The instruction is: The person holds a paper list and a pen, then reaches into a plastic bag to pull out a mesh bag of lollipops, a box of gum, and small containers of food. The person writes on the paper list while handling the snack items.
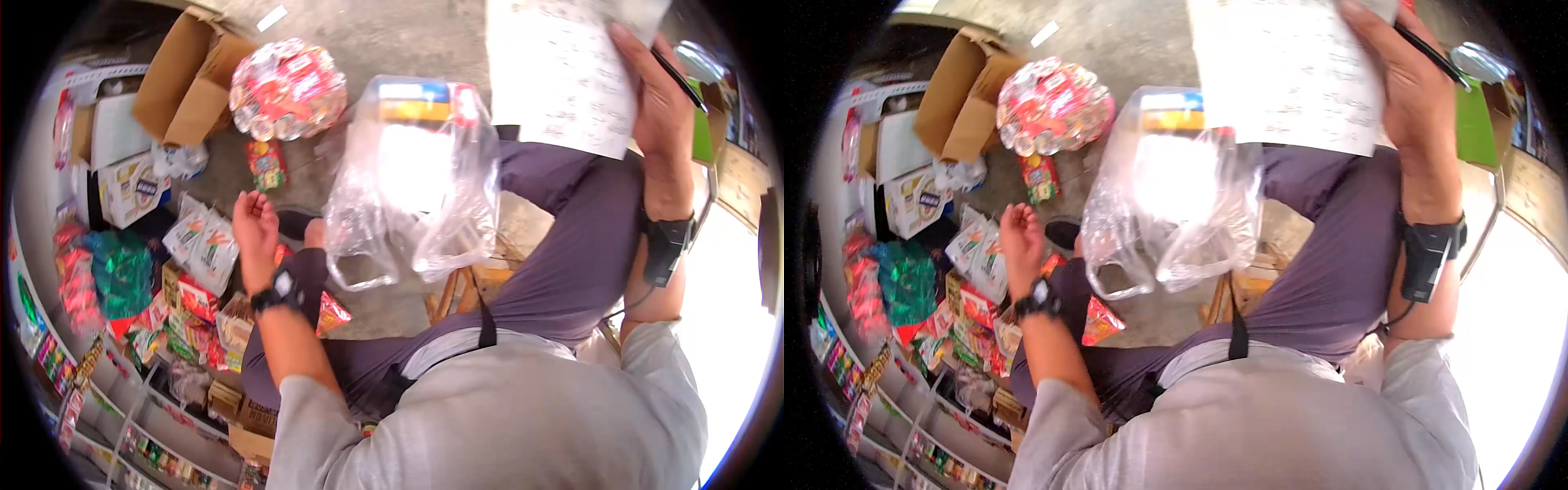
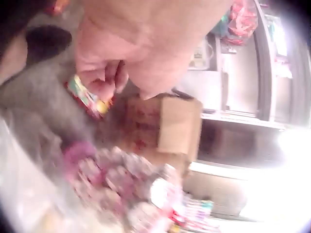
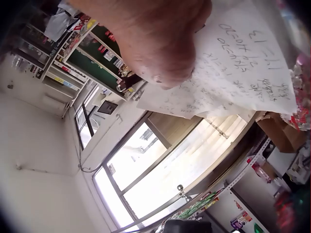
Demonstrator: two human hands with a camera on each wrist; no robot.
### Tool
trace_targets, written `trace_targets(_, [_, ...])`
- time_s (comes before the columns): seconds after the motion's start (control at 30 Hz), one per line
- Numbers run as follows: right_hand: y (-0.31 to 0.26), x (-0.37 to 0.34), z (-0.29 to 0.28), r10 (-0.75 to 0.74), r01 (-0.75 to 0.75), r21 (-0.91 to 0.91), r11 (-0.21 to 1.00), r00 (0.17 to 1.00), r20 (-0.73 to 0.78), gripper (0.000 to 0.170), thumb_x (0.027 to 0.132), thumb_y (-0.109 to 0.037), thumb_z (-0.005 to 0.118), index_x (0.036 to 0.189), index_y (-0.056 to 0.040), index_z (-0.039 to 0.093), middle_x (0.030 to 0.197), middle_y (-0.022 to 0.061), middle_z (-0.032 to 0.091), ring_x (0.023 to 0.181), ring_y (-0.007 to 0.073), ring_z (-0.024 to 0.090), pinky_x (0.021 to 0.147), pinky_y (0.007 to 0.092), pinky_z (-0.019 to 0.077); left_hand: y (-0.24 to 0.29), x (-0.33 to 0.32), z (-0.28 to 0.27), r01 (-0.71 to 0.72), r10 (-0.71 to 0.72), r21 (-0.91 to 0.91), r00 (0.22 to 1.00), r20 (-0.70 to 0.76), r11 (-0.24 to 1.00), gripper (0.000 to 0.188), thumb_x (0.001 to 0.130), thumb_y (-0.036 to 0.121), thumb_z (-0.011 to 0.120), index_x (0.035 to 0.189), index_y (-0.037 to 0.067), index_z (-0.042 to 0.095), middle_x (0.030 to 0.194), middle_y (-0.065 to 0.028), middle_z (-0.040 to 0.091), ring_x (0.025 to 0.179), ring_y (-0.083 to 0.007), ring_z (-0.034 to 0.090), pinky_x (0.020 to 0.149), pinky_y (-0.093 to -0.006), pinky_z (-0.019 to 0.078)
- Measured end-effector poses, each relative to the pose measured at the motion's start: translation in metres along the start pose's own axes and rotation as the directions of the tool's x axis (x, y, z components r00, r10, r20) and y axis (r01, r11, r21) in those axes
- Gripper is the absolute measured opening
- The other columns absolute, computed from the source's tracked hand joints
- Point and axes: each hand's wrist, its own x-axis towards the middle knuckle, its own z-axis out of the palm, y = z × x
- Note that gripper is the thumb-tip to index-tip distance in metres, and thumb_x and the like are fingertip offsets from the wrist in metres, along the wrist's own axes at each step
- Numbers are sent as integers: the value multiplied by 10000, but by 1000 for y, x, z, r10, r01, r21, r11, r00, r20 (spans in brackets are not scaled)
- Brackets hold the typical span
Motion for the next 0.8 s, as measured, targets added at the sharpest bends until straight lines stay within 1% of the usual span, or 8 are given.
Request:
trace_targets(0.1, [-22, -23, 41, -143, 141, 81, 987, 989, 19, 376, 974, -59, 607, 1334, 42, 571, 1239, 149, 676, 1085, 202, 665, 954, 311, 532, 21, -127, 87, 46, -380, 574, 792, 478, 818, 320, 1027, 285, 536, 928, 13, 674, 824, -104, 703, 653, -145, 657, 591, -220, 523])
trace_targets(0.23, [-23, -21, 14, -119, 101, 231, 968, 991, 66, 347, 967, -57, 636, 1297, 44, 608, 1215, 139, 691, 1072, 194, 672, 947, 292, 532, -68, -178, 123, 81, -783, 972, 609, 125, 218, 304, 1009, 242, 573, 1089, -14, 716, 981, -74, 749, 782, -147, 709, 708, -291, 567])
trace_targets(0.3, [-28, -33, 9, -150, 127, 311, 942, 987, 50, 344, 961, -57, 649, 1286, 48, 616, 1208, 145, 694, 1071, 197, 674, 946, 291, 534, -139, -158, 102, -581, -528, 814, 699, 483, -25, 343, 960, 174, 574, 1217, -38, 656, 1067, -148, 722, 922, -249, 697, 812, -369, 556])
trace_targets(0.33, [-31, -38, 4, -119, 104, 333, 937, 992, 27, 346, 956, -56, 661, 1280, 57, 617, 1190, 150, 699, 1055, 202, 681, 933, 294, 545, -178, -137, 78, -871, -240, 445, 487, 840, -210, 387, 929, 150, 575, 1268, -29, 630, 1112, -169, 713, 961, -311, 687, 850, -414, 545])
trace_targets(0.4, [-25, -33, -17, -87, 75, 335, 939, 996, 21, 347, 959, -53, 654, 1286, 59, 613, 1188, 151, 701, 1052, 203, 683, 926, 296, 551, -210, -110, 97, -688, -287, 674, 726, 625, -271, 426, 900, 98, 563, 1306, -24, 603, 1144, -191, 683, 1030, -364, 635, 935, -420, 513])
trace_targets(0.57, [-10, -31, -56, -87, 76, 394, 916, 996, 9, 352, 972, -48, 628, 1305, 64, 596, 1213, 169, 690, 1043, 214, 693, 920, 313, 566, -260, -27, 164, -239, -33, 478, 869, 493, 845, 311, 1006, 146, 527, 1254, -18, 618, 1037, -152, 676, 893, -296, 632, 850, -407, 530])
trace_targets(0.7, [2, -16, -83, -99, 88, 477, 874, 995, -4, 344, 980, -41, 609, 1304, 73, 589, 1219, 178, 685, 1044, 215, 694, 919, 318, 573, -244, -40, 182, -528, 50, 842, 849, 525, 114, 311, 1010, 163, 533, 1256, -5, 620, 1050, -137, 677, 899, -273, 635, 838, -389, 532])
trace_targets(0.8, [5, -13, -94, -76, 59, 502, 863, 997, 14, 337, 986, -45, 603, 1298, 81, 587, 1218, 182, 684, 1053, 212, 691, 922, 318, 575, -251, -21, 215, -538, 27, 843, 843, 537, 2, 311, 1013, 176, 537, 1257, 4, 621, 1060, -126, 678, 904, -256, 637, 829, -375, 534])
